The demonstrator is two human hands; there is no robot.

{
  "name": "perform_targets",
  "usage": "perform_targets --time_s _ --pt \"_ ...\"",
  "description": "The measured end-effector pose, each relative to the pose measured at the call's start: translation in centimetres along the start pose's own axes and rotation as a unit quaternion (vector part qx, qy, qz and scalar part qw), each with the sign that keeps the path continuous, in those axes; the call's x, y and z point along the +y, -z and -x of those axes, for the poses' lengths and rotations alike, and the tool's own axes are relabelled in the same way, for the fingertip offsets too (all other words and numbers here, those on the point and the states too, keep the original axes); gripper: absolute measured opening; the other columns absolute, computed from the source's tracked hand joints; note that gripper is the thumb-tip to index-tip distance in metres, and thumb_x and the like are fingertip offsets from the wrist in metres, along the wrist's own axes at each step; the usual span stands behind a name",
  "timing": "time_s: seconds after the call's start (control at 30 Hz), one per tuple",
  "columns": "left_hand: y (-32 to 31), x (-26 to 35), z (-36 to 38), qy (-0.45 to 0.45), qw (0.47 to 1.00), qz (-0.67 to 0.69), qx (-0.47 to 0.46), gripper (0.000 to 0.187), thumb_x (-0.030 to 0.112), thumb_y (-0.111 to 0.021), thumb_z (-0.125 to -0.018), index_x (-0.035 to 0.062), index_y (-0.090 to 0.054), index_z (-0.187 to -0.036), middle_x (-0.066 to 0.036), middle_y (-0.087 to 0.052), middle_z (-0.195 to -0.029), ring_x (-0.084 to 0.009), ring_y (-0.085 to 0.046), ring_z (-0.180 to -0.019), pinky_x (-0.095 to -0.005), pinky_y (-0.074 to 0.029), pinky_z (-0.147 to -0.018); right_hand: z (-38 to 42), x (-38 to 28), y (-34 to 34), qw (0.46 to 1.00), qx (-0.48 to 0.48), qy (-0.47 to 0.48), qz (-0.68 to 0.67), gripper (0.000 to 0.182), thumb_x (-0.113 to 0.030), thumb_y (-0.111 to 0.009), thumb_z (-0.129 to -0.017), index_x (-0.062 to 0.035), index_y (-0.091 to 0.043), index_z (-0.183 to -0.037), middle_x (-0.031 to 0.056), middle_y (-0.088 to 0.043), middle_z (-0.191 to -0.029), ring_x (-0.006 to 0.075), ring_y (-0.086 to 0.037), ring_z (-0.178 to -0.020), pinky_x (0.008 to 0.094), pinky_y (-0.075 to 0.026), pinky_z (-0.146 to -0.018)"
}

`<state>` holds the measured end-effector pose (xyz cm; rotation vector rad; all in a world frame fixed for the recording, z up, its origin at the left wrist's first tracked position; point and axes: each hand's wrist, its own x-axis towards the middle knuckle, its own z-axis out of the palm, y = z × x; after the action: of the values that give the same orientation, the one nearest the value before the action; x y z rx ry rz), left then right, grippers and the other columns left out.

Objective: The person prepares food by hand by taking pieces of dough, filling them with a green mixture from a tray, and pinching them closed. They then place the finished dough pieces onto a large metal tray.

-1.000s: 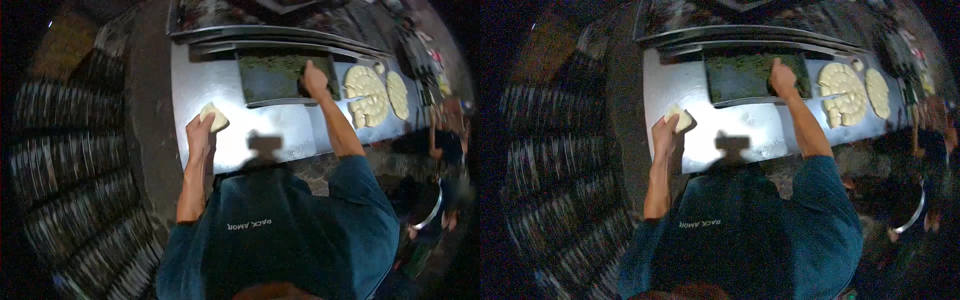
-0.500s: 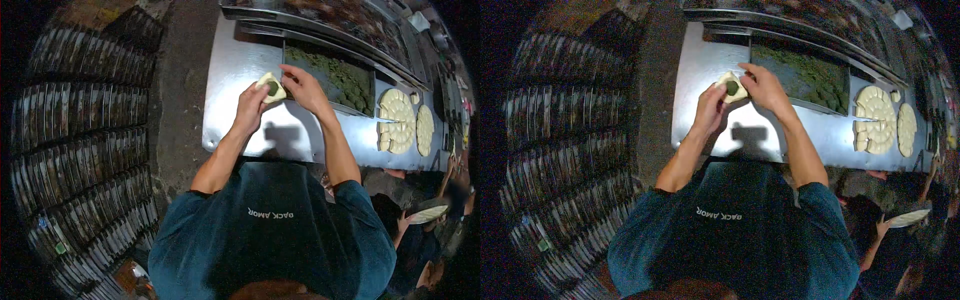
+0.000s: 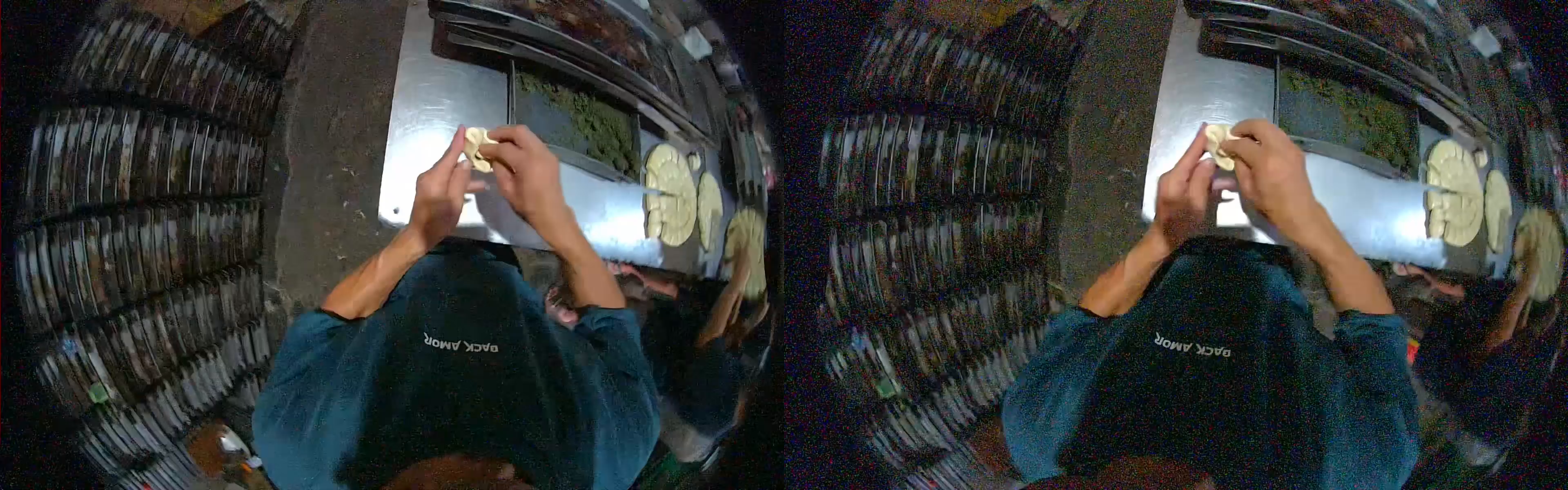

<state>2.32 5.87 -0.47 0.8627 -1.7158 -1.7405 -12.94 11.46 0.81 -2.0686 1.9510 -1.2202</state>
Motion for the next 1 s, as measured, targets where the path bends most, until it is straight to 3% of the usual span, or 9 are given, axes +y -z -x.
perform_targets --time_s 0.03,0.17,0.23,0.37,0.63,0.7,0.77,0.9,1.0 --pt "0.6 -1.8 -0.1 -0.19 0.961 -0.172 0.101 0.038 0.01 -0.048 -0.093 -0.0069 -0.049 -0.127 -0.02 -0.061 -0.11 -0.0225 -0.064 -0.09 -0.0298 -0.054 -0.07 -0.6 -0.8 0.7 1.0 0.011 -0.009 0.0 0.016 -0.004 -0.063 -0.073 -0.0033 -0.066 -0.089 0.0142 -0.061 -0.093 0.0302 -0.061 -0.08 0.0368 -0.051 -0.067" --pt "2.4 0.1 -2.1 -0.418 0.854 -0.259 0.172 0.026 0.017 -0.048 -0.094 -0.0059 -0.061 -0.095 -0.017 -0.066 -0.09 -0.0178 -0.064 -0.069 -0.0286 -0.052 -0.06 -2.6 -4.0 1.5 0.961 -0.106 -0.179 -0.182 0.017 -0.012 -0.068 -0.074 -0.0044 -0.064 -0.089 0.0127 -0.061 -0.092 0.0255 -0.062 -0.072 0.0337 -0.05 -0.062" --pt "1.3 1.3 -2.0 -0.106 0.977 0.156 0.096 0.035 0.025 -0.042 -0.097 -0.003 -0.062 -0.09 -0.011 -0.065 -0.076 -0.0151 -0.061 -0.062 -0.0264 -0.05 -0.056 -3.7 -4.2 1.2 0.992 0.019 -0.079 -0.095 0.027 -0.013 -0.069 -0.073 -0.0045 -0.061 -0.097 0.0127 -0.059 -0.091 0.0248 -0.06 -0.068 0.034 -0.05 -0.061" --pt "0.5 2.4 -3.3 0.031 0.977 0.182 0.106 0.041 0.031 -0.04 -0.098 0.0002 -0.061 -0.082 -0.006 -0.059 -0.064 -0.0123 -0.055 -0.052 -0.025 -0.045 -0.046 -2.5 -2.8 -0.8 0.995 0.069 0.072 -0.032 0.024 0.0 -0.068 -0.073 -0.0021 -0.06 -0.095 0.0115 -0.058 -0.087 0.0252 -0.06 -0.074 0.0328 -0.051 -0.062" --pt "-3.2 0.8 -4.9 0.032 0.96 0.252 0.116 0.054 0.046 -0.029 -0.1 0.0017 -0.058 -0.085 -0.004 -0.057 -0.066 -0.0099 -0.054 -0.059 -0.0221 -0.04 -0.044 -0.5 1.5 0.3 0.997 0.015 -0.026 -0.076 0.022 -0.002 -0.068 -0.073 -0.0026 -0.06 -0.094 0.0123 -0.059 -0.091 0.0243 -0.061 -0.071 0.0326 -0.052 -0.064" --pt "-2.5 0.6 -5.1 0.057 0.967 0.229 0.094 0.051 0.043 -0.031 -0.1 0.0012 -0.058 -0.09 -0.005 -0.056 -0.066 -0.0094 -0.052 -0.057 -0.0215 -0.038 -0.043 -2.3 1.4 1.6 0.97 -0.04 -0.202 -0.126 0.021 -0.003 -0.066 -0.076 -0.0037 -0.06 -0.096 0.0131 -0.059 -0.092 0.0231 -0.061 -0.068 0.0319 -0.052 -0.063" --pt "-2.2 -0.6 -5.0 0.057 0.99 0.121 0.034 0.048 0.04 -0.033 -0.101 0.0008 -0.059 -0.092 -0.005 -0.057 -0.068 -0.0099 -0.053 -0.058 -0.0208 -0.038 -0.043 -2.6 1.4 0.8 0.963 -0.04 -0.2 -0.175 0.018 0.0 -0.061 -0.078 -0.0042 -0.059 -0.096 0.0141 -0.059 -0.092 0.0247 -0.061 -0.071 0.0335 -0.052 -0.064" --pt "-2.4 -3.9 -5.8 0.069 0.973 0.175 0.134 0.046 0.038 -0.034 -0.101 0.0007 -0.059 -0.091 -0.004 -0.055 -0.066 -0.0105 -0.051 -0.058 -0.0253 -0.041 -0.05 0.2 0.5 -1.9 0.997 -0.019 0.068 0.031 0.024 0.005 -0.059 -0.073 0.0002 -0.058 -0.096 0.0166 -0.057 -0.096 0.0307 -0.06 -0.086 0.0349 -0.052 -0.074" --pt "-2.6 -4.8 -2.9 0.164 0.953 0.247 0.06 0.051 0.042 -0.028 -0.101 0.0032 -0.059 -0.09 -0.002 -0.052 -0.067 -0.0105 -0.05 -0.061 -0.0268 -0.043 -0.056 3.1 -1.0 -1.7 0.988 -0.117 -0.075 -0.07 0.029 0.003 -0.061 -0.072 0.0001 -0.055 -0.1 0.0167 -0.056 -0.101 0.0326 -0.058 -0.093 0.0364 -0.05 -0.078"
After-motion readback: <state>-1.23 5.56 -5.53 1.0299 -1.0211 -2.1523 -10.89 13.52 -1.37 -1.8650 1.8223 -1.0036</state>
